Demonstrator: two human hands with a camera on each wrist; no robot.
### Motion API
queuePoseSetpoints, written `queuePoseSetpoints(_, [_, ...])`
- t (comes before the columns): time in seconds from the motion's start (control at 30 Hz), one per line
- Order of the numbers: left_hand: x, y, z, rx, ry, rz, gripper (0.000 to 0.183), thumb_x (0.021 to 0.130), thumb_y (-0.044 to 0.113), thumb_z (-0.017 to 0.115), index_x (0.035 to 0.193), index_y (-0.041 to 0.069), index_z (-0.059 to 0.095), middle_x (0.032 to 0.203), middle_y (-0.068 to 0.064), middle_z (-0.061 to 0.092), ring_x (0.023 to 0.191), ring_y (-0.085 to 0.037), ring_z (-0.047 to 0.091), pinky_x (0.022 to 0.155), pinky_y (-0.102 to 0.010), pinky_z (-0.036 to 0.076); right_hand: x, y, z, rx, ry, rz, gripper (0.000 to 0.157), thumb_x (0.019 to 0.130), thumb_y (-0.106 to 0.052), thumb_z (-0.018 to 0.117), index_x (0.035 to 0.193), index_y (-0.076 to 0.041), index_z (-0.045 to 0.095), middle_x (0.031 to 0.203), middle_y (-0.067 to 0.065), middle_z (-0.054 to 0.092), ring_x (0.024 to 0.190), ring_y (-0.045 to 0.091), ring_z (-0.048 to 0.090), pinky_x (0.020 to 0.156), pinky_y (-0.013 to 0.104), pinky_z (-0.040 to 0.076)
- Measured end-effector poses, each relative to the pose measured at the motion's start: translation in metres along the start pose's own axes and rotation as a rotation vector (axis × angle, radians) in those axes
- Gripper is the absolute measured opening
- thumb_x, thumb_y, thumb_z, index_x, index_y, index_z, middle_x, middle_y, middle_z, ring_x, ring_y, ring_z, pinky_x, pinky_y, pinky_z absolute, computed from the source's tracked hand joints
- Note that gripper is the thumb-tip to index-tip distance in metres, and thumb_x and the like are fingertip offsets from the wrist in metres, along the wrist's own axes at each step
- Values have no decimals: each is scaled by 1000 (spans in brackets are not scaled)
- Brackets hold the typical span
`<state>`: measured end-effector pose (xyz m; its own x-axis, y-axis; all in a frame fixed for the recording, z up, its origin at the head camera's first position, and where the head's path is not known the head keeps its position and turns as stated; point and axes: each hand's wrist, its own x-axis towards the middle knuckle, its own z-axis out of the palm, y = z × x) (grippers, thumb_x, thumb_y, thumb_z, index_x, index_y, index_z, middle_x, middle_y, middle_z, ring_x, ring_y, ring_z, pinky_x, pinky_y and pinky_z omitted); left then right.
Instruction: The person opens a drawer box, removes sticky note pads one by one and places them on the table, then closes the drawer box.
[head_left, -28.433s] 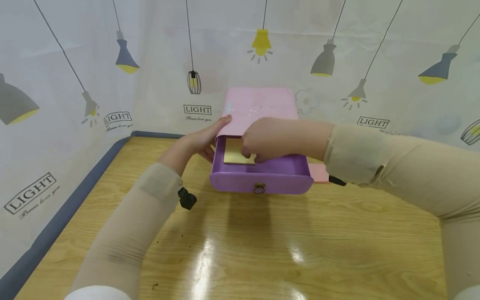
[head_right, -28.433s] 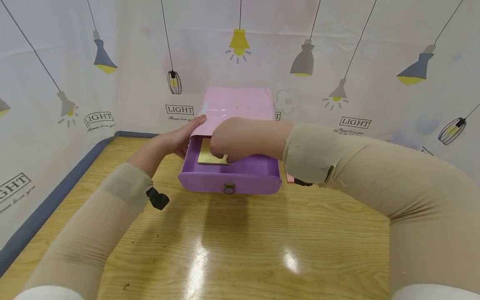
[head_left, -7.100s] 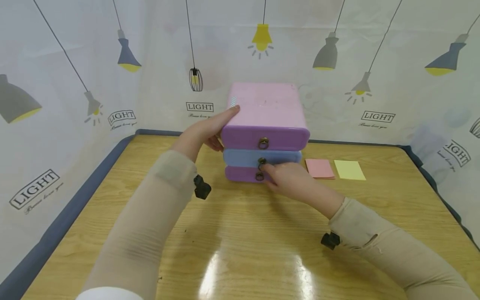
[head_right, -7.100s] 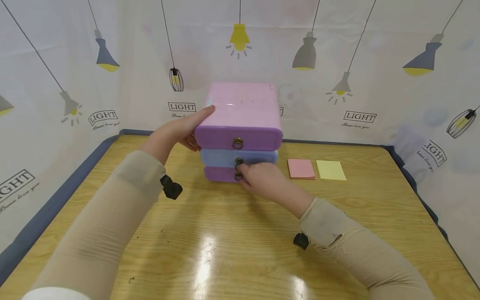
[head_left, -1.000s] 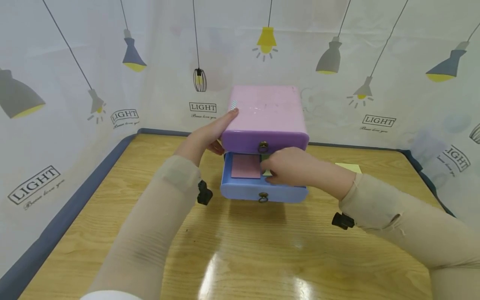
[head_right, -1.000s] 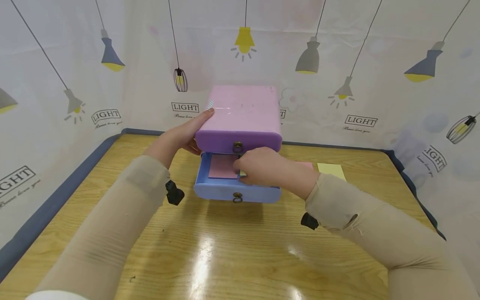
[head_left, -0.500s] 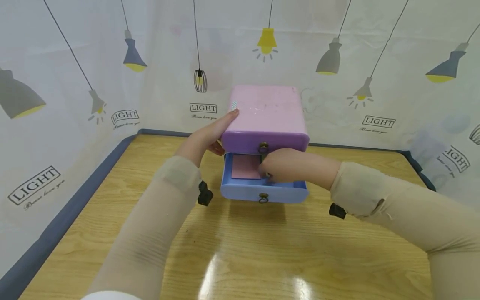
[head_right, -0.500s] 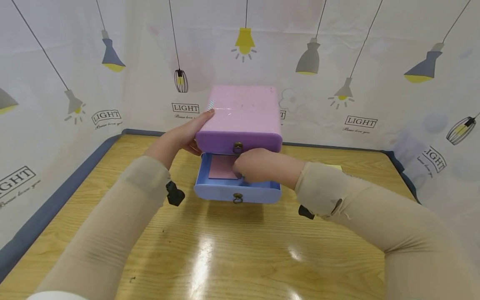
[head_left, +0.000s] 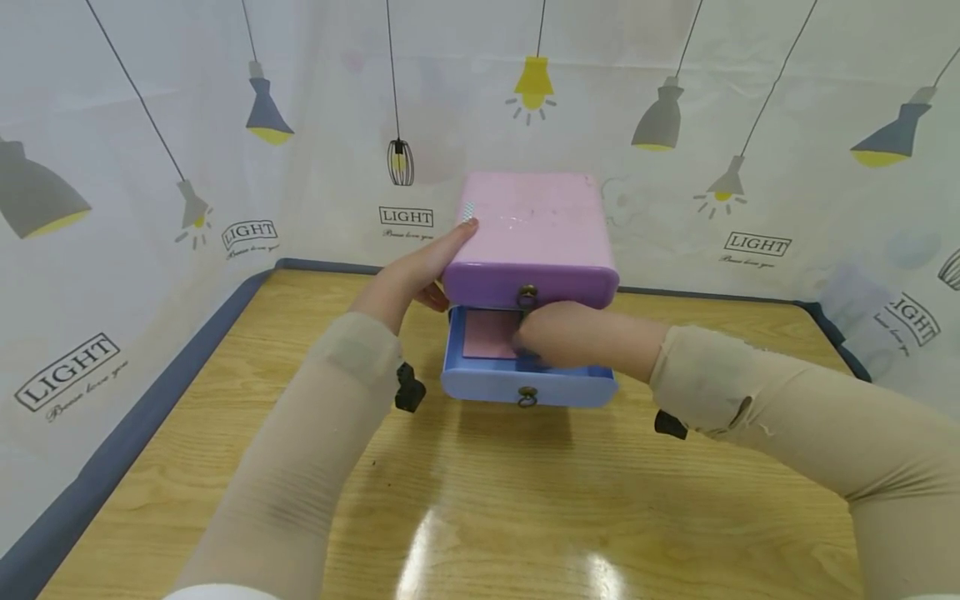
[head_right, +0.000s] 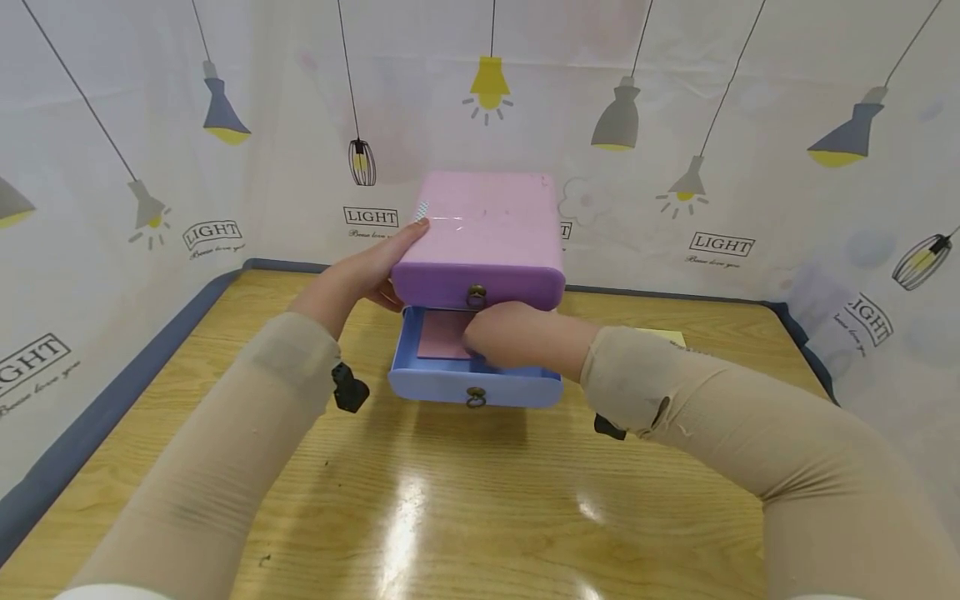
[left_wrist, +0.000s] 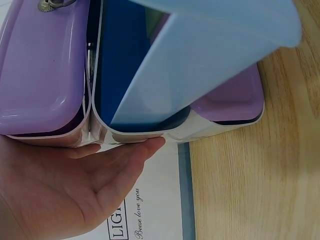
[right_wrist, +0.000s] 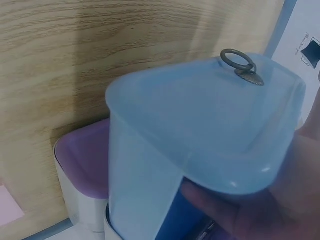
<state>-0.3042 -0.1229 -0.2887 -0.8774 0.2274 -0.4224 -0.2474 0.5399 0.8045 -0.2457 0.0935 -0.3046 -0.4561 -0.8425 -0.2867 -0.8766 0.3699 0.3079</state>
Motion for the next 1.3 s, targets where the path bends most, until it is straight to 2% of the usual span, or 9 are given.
queuePoseSetpoints(0.13, [-1, 0, 0, 6, 2, 5, 93, 85, 84, 24, 135, 9, 49, 117, -19, 56, 98, -38, 61, 88, -50, 51, 0, -2, 0, -12, -13, 17, 8, 93, -12, 64, 86, -13, 63, 72, -5, 54, 66, 11, 47, 63, 24, 45])
queuePoseSetpoints(0.33, [-1, -1, 0, 20, 6, 8, 94, 84, 85, 23, 135, 10, 49, 115, -19, 58, 97, -38, 62, 85, -48, 52, -2, -1, 4, -54, -20, 49, 15, 94, -7, 61, 81, -13, 58, 72, -4, 53, 64, 10, 47, 60, 23, 45])
queuePoseSetpoints(0.47, [0, -1, 0, 15, 7, 6, 94, 84, 85, 23, 135, 10, 49, 115, -19, 58, 97, -38, 62, 85, -49, 52, -4, -1, 8, -63, 22, 57, 14, 91, 0, 61, 81, -11, 61, 75, -1, 57, 65, 13, 52, 59, 26, 49])
queuePoseSetpoints(0.73, [-2, 1, 2, -8, 0, 0, 94, 85, 83, 23, 133, 7, 50, 116, -20, 57, 99, -38, 61, 87, -49, 51, -1, -2, 16, -82, 53, 70, 11, 90, 1, 63, 95, -8, 67, 83, 5, 60, 75, 18, 57, 64, 31, 52])
queuePoseSetpoints(0.93, [-2, 2, 2, -9, 3, -2, 94, 86, 82, 22, 134, 7, 50, 118, -20, 56, 98, -38, 61, 89, -50, 51, 0, -1, 22, -78, 126, 53, 13, 86, 3, 66, 92, -8, 67, 84, 5, 60, 76, 19, 58, 64, 32, 52])
queuePoseSetpoints(1.3, [-1, 3, 2, 1, 10, -7, 93, 86, 82, 23, 135, 7, 50, 117, -19, 56, 97, -37, 62, 84, -47, 53, -1, -2, 24, -118, 191, 50, 10, 86, 0, 67, 90, -10, 67, 83, 5, 61, 75, 19, 61, 62, 31, 53])
